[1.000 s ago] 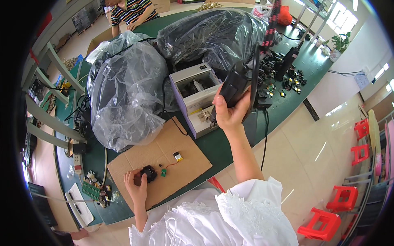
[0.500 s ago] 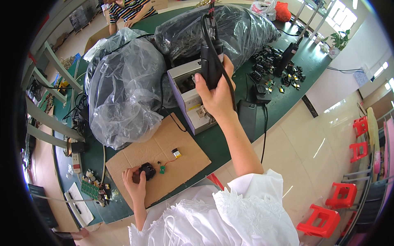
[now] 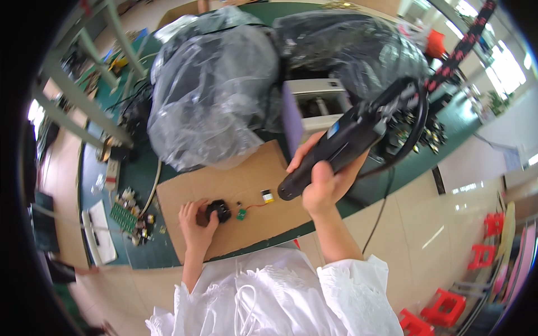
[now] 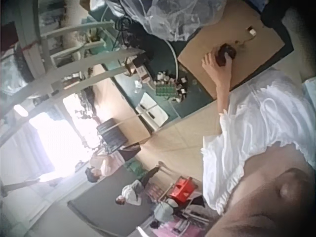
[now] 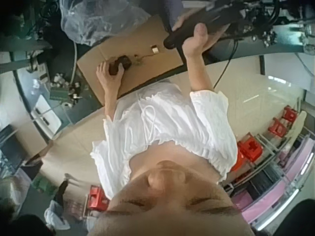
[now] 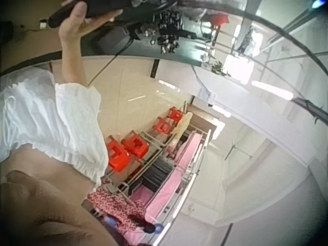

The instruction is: Assemble small electronic components into a plastic housing and secure them using an electric screwdriver.

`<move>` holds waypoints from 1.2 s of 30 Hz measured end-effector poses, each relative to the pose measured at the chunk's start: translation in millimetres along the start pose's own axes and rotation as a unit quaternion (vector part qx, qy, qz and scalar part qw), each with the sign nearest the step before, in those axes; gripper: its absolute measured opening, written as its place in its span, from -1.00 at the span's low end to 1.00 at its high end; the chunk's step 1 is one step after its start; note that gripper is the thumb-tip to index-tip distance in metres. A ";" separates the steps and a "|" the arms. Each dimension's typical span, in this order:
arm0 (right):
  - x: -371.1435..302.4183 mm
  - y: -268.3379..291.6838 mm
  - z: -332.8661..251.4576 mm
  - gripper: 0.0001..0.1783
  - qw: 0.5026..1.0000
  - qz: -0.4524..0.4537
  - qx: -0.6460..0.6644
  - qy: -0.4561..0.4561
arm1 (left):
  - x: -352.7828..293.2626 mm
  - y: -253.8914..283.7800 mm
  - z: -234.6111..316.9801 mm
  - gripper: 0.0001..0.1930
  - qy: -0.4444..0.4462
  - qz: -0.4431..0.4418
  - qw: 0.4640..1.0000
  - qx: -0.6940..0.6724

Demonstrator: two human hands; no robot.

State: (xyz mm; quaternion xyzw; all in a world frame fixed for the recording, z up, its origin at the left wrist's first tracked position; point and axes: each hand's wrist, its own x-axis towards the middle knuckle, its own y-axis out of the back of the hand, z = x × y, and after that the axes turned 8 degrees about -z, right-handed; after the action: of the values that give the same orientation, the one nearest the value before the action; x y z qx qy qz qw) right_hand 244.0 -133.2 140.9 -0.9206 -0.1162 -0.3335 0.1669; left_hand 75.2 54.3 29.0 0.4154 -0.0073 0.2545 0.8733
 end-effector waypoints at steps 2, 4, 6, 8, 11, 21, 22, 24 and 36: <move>-17.1 -30.3 15.2 -0.04 0.999 -0.032 0.027 0.000 | -1.6 2.2 3.1 -0.73 0.005 0.010 1.000 -0.003; -31.5 -59.4 26.4 -0.02 0.997 -0.052 0.058 -0.014 | -5.1 1.0 1.4 -0.70 -0.036 0.022 0.999 0.014; -46.3 -83.0 38.7 -0.10 0.988 -0.060 0.140 -0.021 | -7.9 2.0 0.2 -0.69 -0.021 0.035 0.999 0.014; -56.7 -99.5 43.9 -0.08 0.983 -0.091 0.158 -0.013 | -8.3 1.3 -2.0 -0.72 -0.021 0.049 0.999 -0.011; -64.0 -114.2 46.1 0.00 0.978 -0.129 0.166 0.004 | -8.9 4.2 -5.3 -0.71 0.012 0.010 0.999 -0.042; -59.6 -117.2 48.2 0.00 0.989 -0.097 0.110 0.003 | 1.5 7.2 -5.8 -0.75 0.042 0.002 0.998 -0.051; -57.6 -115.1 45.9 -0.01 0.991 -0.092 0.094 0.010 | 3.7 12.3 -4.7 -0.75 0.053 -0.036 0.996 -0.063; -54.9 -111.0 41.2 -0.02 0.992 -0.083 0.091 0.001 | 11.6 22.1 -8.4 -0.75 0.066 -0.070 0.992 -0.077; -80.8 -112.0 35.2 0.06 0.985 -0.118 0.111 -0.060 | 50.7 36.9 -32.6 -0.67 0.036 -0.355 0.932 -0.063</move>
State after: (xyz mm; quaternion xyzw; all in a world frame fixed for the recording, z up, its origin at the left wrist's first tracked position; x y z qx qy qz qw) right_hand 167.2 -25.2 88.4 -0.8948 -0.2698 -0.2797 0.2200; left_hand 96.2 119.7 45.7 0.3252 0.1561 -0.0578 0.9309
